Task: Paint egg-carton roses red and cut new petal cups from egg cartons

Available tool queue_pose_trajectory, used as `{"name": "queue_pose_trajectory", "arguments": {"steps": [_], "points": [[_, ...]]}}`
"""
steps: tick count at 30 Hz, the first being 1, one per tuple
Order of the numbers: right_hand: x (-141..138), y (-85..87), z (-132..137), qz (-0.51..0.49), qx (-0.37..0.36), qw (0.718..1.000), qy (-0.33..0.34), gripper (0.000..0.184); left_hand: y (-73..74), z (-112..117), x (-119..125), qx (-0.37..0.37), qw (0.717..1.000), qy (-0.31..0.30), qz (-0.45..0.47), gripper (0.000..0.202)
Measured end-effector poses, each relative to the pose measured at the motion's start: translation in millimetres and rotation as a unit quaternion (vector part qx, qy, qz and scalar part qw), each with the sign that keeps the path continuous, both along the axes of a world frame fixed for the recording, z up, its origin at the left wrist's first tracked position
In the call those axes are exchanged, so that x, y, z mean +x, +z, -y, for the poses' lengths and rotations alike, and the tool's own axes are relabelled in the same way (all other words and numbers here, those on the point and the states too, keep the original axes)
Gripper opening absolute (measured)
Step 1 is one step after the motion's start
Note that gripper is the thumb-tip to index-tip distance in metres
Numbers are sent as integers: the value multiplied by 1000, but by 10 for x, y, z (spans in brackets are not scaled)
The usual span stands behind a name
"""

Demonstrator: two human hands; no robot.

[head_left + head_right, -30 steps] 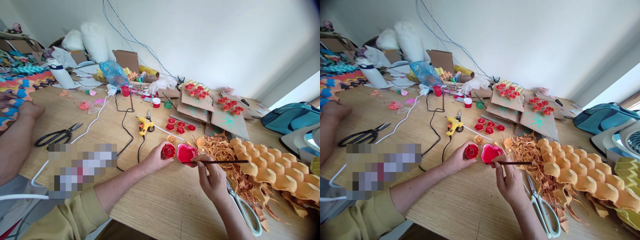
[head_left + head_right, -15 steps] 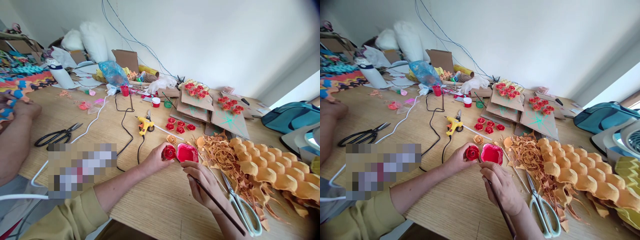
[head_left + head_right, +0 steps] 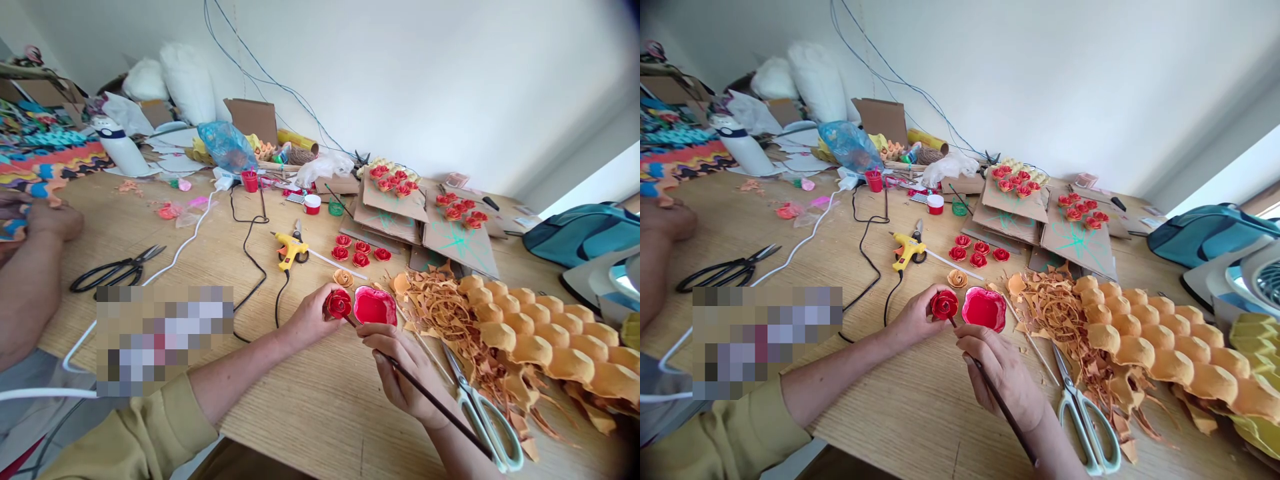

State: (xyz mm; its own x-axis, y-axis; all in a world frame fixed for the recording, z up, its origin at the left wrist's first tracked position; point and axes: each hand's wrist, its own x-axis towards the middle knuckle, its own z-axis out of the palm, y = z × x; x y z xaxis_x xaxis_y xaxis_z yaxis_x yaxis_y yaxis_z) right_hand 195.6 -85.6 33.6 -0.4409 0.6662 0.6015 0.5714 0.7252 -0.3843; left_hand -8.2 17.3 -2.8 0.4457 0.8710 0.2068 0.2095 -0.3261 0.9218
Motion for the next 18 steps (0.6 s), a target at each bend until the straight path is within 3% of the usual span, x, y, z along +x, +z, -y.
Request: {"name": "queue_pose_trajectory", "arguments": {"steps": [8, 12, 18], "points": [[35, 23, 26, -22, -1, 1000, 0, 31, -9, -26, -10, -5, 1000, 3, 1, 46], [35, 51, 29, -47, 13, 999, -13, 31, -56, -63, -9, -44, 998, -10, 38, 49], [80, -14, -32, -118, 25, 987, -104, 26, -81, -105, -5, -140, 981, -33, 129, 56]]}}
